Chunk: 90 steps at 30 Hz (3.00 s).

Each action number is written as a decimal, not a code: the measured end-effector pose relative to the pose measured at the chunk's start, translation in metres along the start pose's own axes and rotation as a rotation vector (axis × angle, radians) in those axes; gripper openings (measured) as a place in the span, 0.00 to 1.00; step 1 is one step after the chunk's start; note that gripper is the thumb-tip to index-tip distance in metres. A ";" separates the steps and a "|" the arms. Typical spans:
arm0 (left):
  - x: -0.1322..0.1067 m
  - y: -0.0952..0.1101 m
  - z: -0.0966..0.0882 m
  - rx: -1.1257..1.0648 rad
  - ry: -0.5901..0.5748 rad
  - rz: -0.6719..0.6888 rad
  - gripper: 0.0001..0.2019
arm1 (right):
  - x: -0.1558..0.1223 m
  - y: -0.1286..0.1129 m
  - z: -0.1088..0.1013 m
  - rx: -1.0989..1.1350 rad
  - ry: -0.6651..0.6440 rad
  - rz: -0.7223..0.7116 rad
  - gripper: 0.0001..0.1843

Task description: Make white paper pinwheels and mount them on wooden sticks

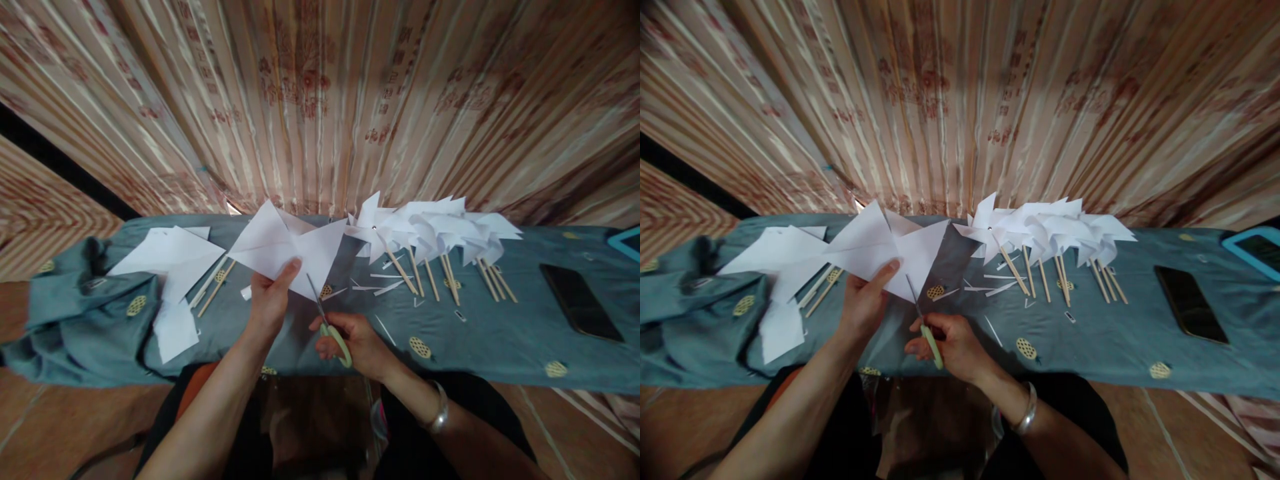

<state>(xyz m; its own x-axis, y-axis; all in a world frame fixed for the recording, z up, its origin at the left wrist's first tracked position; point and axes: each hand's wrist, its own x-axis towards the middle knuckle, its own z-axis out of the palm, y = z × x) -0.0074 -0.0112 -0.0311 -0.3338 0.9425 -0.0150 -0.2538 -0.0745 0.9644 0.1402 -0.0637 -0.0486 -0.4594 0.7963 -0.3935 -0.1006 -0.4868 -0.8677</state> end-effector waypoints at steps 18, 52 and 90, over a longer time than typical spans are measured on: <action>-0.007 0.000 0.000 0.034 -0.051 -0.051 0.12 | 0.000 0.000 -0.005 -0.041 0.024 -0.042 0.23; -0.013 -0.006 0.001 0.040 -0.107 -0.090 0.11 | 0.003 -0.003 -0.003 -0.045 0.102 -0.072 0.23; -0.021 -0.002 0.007 0.130 -0.145 -0.129 0.08 | 0.005 -0.001 -0.006 -0.129 0.123 -0.159 0.22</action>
<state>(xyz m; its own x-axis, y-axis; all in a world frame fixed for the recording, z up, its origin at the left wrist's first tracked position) 0.0071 -0.0288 -0.0311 -0.1703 0.9791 -0.1110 -0.1637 0.0830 0.9830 0.1432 -0.0569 -0.0513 -0.3349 0.9009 -0.2762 -0.0455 -0.3083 -0.9502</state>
